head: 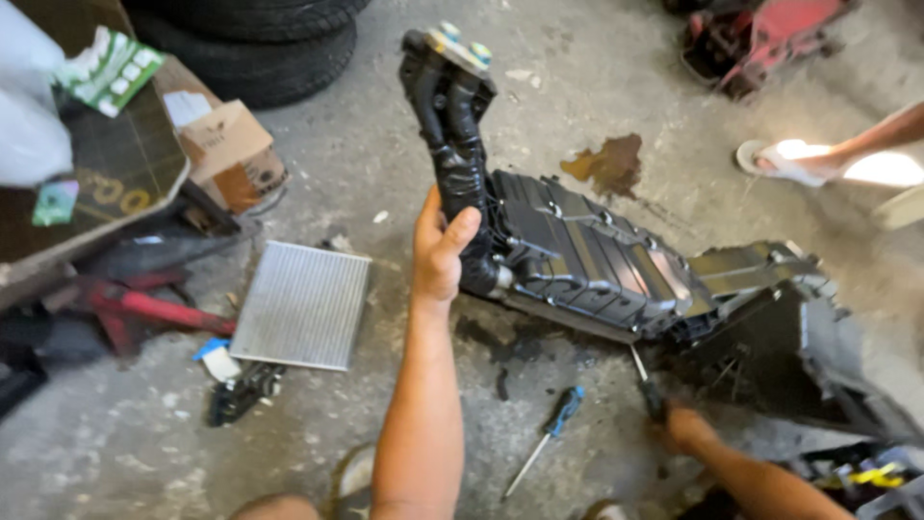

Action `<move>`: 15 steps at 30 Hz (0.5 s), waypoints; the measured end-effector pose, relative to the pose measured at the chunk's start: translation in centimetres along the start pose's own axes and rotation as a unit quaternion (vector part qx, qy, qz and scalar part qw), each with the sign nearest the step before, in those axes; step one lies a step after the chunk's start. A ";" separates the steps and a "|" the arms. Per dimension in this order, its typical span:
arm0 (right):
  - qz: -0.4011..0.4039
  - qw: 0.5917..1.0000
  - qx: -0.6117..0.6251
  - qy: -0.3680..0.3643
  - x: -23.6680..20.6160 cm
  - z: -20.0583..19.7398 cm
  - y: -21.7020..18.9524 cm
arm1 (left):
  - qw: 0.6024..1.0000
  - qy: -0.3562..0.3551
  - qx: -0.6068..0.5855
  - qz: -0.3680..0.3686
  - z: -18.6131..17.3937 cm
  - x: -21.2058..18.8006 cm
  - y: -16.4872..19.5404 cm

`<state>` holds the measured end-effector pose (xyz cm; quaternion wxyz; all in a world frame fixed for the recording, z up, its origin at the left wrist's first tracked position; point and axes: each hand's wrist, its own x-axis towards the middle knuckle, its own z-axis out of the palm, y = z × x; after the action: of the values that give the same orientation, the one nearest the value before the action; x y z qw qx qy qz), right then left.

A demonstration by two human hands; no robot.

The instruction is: The person disassembles a car air conditioning unit on the floor. They use a screwdriver to remove screws, separate the housing, and extract the evaporator core, placing components aside.

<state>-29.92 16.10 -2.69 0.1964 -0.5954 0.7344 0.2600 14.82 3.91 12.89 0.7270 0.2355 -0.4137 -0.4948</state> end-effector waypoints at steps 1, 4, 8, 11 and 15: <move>0.002 0.999 0.036 -0.031 -0.1 -0.5 -0.3 | 1.000 -0.001 0.012 0.006 -0.2 0.0 -0.1; 0.022 0.976 0.171 -0.129 0.3 -2.3 -0.9 | 0.998 -0.020 -0.038 0.038 -1.0 0.8 -0.7; -0.099 0.950 0.222 -0.193 -3.4 -6.9 -0.7 | 0.962 0.022 -0.206 -0.177 -2.0 4.5 -2.0; -0.139 0.932 0.225 -0.248 -10.7 -13.3 2.0 | 0.972 -0.036 -0.048 -0.227 -2.1 9.2 -2.7; -0.237 0.885 0.336 -0.220 -18.9 -22.1 3.8 | 0.859 -0.311 0.270 -0.304 0.5 14.6 -3.4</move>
<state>-29.17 17.70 26.59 0.5970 -0.5775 0.5527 0.0676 15.02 -10.76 15.98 0.2825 0.3701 -0.6434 -0.6076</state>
